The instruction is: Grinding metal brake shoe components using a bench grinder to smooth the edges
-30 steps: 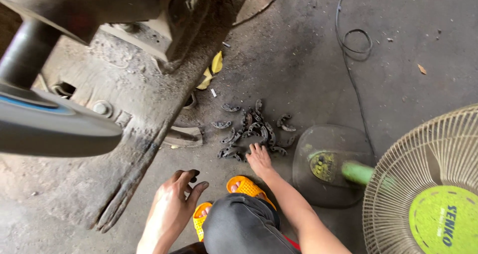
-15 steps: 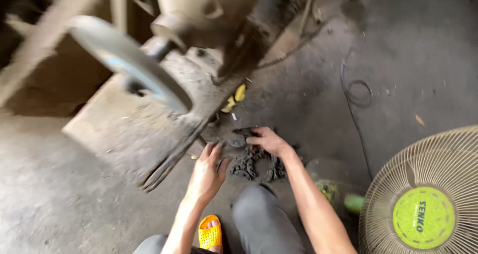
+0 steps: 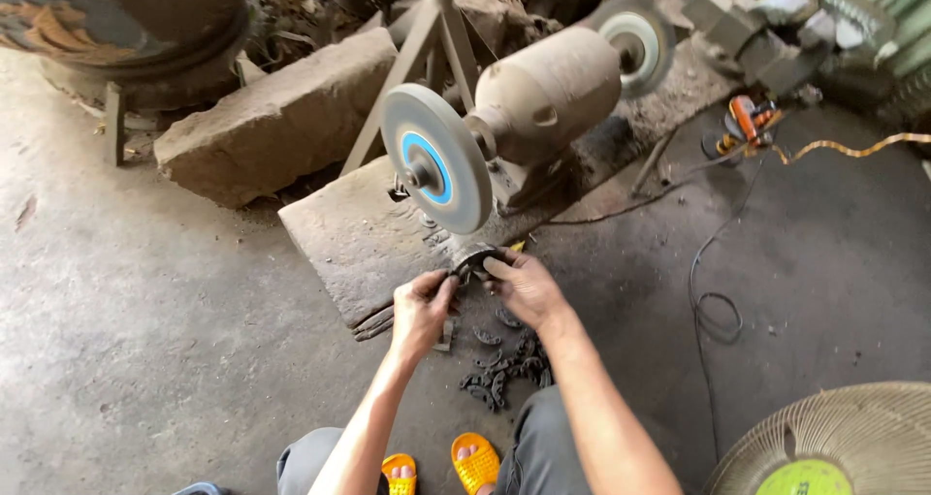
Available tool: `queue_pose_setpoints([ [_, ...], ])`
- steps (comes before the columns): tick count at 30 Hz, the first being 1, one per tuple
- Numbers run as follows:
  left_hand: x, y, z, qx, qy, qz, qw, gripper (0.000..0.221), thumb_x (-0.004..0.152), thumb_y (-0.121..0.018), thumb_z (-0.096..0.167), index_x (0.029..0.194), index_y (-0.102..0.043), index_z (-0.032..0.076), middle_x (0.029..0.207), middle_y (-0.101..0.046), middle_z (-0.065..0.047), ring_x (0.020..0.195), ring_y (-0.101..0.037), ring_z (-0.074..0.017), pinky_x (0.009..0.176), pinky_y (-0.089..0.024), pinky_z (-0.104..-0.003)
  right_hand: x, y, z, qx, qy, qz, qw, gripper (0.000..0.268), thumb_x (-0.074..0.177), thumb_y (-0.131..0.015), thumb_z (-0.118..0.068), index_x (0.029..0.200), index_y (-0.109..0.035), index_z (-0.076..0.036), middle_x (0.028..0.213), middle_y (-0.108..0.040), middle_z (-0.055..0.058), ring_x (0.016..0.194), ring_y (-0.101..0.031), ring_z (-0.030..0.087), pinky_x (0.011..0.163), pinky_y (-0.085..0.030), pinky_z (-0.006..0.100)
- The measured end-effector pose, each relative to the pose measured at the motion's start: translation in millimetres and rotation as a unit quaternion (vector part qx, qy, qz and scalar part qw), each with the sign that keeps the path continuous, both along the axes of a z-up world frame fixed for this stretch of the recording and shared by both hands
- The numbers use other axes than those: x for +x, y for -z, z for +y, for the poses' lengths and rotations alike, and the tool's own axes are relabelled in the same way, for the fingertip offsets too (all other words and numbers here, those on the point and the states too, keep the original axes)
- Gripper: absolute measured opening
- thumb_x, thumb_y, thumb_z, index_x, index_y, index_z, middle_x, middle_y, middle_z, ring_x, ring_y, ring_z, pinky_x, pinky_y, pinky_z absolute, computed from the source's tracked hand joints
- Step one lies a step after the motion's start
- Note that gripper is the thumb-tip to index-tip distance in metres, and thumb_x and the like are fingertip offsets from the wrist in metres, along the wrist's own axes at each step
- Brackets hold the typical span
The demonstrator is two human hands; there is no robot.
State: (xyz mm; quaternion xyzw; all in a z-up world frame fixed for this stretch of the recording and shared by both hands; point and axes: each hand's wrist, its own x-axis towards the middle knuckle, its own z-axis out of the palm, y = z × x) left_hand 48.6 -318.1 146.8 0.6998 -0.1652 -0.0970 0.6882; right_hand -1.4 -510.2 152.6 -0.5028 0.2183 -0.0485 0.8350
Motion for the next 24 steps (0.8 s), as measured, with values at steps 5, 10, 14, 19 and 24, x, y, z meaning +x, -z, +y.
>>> queue_pose_setpoints([
  [5, 22.5, -12.4, -2.0, 0.073, -0.054, -0.138, 0.986, 0.010, 0.087, -0.076, 0.007, 0.095, -0.081, 0.008, 0.080, -0.076, -0.017, 0.075, -0.076, -0.0323, 0.062, -0.059, -0.037, 29.6, 60.2, 6.8, 0.155, 0.084, -0.003, 0.984, 0.020, 0.089, -0.079, -0.005, 0.108, -0.074, -0.007, 0.101, -0.075, 0.011, 0.089, -0.072, 0.024, 0.086, -0.060, 0.037],
  [10, 35.5, -3.7, -11.0, 0.030, -0.053, -0.127, 0.990, 0.015, 0.091, -0.070, 0.003, 0.101, -0.080, 0.003, 0.083, -0.076, -0.018, 0.076, -0.075, -0.0309, 0.067, -0.059, -0.040, 39.7, 48.7, 25.8, 0.223, 0.157, 0.006, 0.962, 0.017, 0.092, -0.076, -0.004, 0.108, -0.071, -0.006, 0.106, -0.074, 0.014, 0.095, -0.072, 0.027, 0.090, -0.062, 0.038],
  [14, 38.9, -2.8, -15.8, 0.032, -0.073, -0.151, 0.985, 0.014, 0.092, -0.070, 0.003, 0.102, -0.078, 0.001, 0.084, -0.075, -0.021, 0.078, -0.075, -0.0357, 0.065, -0.059, -0.042, 47.3, 41.5, 35.0, 0.239, 0.169, -0.002, 0.956, 0.016, 0.092, -0.075, -0.004, 0.107, -0.070, -0.005, 0.100, -0.074, 0.014, 0.090, -0.073, 0.028, 0.082, -0.063, 0.033],
  [19, 43.5, 3.9, -27.4, 0.018, -0.099, -0.134, 0.986, 0.013, 0.094, -0.068, 0.002, 0.101, -0.077, 0.001, 0.081, -0.074, -0.019, 0.076, -0.075, -0.0298, 0.063, -0.058, -0.039, 54.4, 28.6, 35.4, 0.227, 0.187, -0.007, 0.956, 0.018, 0.091, -0.077, -0.004, 0.108, -0.071, -0.004, 0.099, -0.074, 0.015, 0.085, -0.073, 0.028, 0.079, -0.064, 0.032],
  [24, 39.2, -8.1, -36.8, 0.004, -0.101, -0.105, 0.989, 0.013, 0.094, -0.066, -0.001, 0.102, -0.076, -0.004, 0.082, -0.075, -0.022, 0.077, -0.074, -0.0300, 0.063, -0.058, -0.040, 56.2, 25.3, 32.1, 0.201, 0.207, -0.017, 0.957, 0.019, 0.091, -0.076, -0.004, 0.109, -0.071, -0.006, 0.096, -0.073, 0.013, 0.081, -0.072, 0.026, 0.075, -0.062, 0.030],
])
